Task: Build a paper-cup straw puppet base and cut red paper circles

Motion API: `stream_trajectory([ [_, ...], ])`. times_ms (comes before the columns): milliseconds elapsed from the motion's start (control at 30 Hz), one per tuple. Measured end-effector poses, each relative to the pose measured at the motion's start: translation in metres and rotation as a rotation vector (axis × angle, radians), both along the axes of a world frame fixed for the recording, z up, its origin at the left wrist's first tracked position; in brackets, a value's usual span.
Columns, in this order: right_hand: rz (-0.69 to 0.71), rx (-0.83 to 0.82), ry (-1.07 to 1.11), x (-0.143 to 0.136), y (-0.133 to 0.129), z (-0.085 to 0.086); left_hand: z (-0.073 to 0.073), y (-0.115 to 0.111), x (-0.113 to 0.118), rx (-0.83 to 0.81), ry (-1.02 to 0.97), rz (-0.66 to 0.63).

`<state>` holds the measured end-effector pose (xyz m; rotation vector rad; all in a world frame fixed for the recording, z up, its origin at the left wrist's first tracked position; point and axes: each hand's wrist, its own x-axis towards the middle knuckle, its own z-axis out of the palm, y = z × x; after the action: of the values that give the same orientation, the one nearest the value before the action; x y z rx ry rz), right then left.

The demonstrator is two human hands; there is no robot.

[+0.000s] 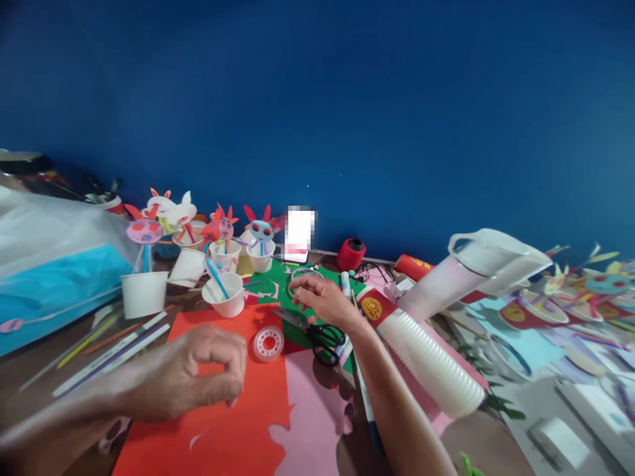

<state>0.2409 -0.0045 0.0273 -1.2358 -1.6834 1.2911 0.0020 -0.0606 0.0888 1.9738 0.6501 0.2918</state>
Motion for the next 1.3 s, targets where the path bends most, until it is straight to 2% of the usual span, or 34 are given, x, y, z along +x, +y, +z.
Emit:
stream_trajectory([
  [100,-0.041,0.031,-0.031,0.002,0.001,0.000,-0.022,-0.003,0.015,-0.034,-0.020,0.009],
  [233,-0.207,0.126,-0.060,0.012,0.005,0.000,-0.045,0.006,0.018,-0.092,-0.024,0.139],
  [500,-0.391,0.171,-0.090,0.035,0.002,0.013,-0.064,0.021,0.017,-0.123,-0.001,0.328],
  [600,-0.380,0.187,-0.088,0.033,0.000,0.016,-0.072,0.022,0.017,-0.094,-0.001,0.326],
  [700,-0.304,0.178,-0.102,0.026,-0.002,0.015,-0.078,0.023,0.018,-0.087,0.009,0.297],
  [800,-0.204,0.158,-0.129,0.017,-0.003,0.017,-0.079,0.024,0.017,-0.097,0.022,0.284],
  [933,-0.060,0.204,-0.237,0.009,-0.002,0.024,-0.078,0.029,0.014,-0.052,0.016,0.357],
  [1033,-0.005,0.255,-0.358,0.005,-0.003,0.026,-0.075,0.033,0.011,0.008,-0.014,0.392],
  [1133,0.033,0.290,-0.463,-0.005,-0.012,0.018,-0.067,0.035,0.006,0.094,-0.055,0.430],
  [1300,0.140,0.398,-0.501,-0.030,-0.039,-0.009,-0.049,0.038,-0.006,0.272,-0.034,0.472],
])
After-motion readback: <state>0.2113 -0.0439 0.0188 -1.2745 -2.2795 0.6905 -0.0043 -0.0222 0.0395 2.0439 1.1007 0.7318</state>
